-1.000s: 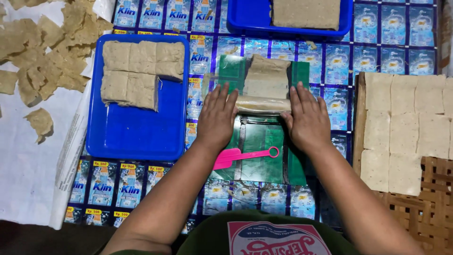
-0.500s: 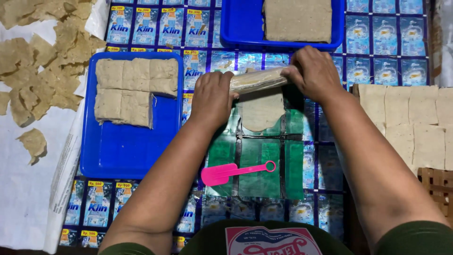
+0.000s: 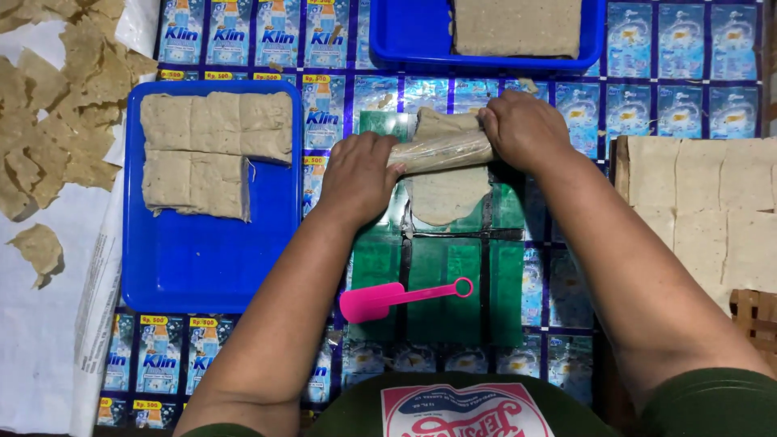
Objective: Preparing and rolling squares of a doughy food substance into cylindrical shapes on a workspace.
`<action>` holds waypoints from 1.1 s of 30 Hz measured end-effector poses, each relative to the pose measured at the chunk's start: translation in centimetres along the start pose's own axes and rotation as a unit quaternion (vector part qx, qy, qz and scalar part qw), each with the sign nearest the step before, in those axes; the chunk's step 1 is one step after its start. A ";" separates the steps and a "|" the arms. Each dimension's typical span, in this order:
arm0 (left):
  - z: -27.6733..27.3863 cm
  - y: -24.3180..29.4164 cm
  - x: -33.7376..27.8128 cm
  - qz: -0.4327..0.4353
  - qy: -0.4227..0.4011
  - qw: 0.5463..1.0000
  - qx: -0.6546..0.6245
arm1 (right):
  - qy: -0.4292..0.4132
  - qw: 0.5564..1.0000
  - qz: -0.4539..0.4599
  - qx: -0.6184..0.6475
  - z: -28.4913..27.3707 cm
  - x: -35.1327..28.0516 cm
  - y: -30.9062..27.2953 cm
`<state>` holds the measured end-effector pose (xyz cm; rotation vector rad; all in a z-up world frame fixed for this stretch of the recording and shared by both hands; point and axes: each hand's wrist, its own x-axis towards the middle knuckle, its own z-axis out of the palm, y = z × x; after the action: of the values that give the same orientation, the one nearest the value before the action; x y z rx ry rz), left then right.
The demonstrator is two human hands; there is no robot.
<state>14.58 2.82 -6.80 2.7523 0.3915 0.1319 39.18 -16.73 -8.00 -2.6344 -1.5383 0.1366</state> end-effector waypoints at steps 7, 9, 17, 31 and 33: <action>0.1 0.1 -0.1 0.029 0.017 0.999 0.013 | -0.031 0.997 0.071 0.024 2.1 -3.1 -0.6; 2.1 -0.3 -0.2 0.048 0.128 0.990 0.040 | -0.032 0.996 0.083 0.018 3.4 -4.5 -0.3; -0.2 2.9 0.7 -0.009 0.111 0.994 0.007 | 0.038 0.992 0.107 0.048 -1.4 -7.9 -5.8; 1.8 3.6 -6.0 0.009 0.117 0.993 0.023 | 0.079 0.993 0.081 0.014 2.2 -13.5 -7.8; 1.9 3.4 -4.7 -0.023 0.105 0.994 0.032 | 0.114 0.989 0.090 0.020 2.7 -12.0 -7.1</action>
<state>11.17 -2.28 -7.57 2.7975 0.5228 0.4074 26.86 -23.64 -9.44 -2.6451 -1.2152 -0.1164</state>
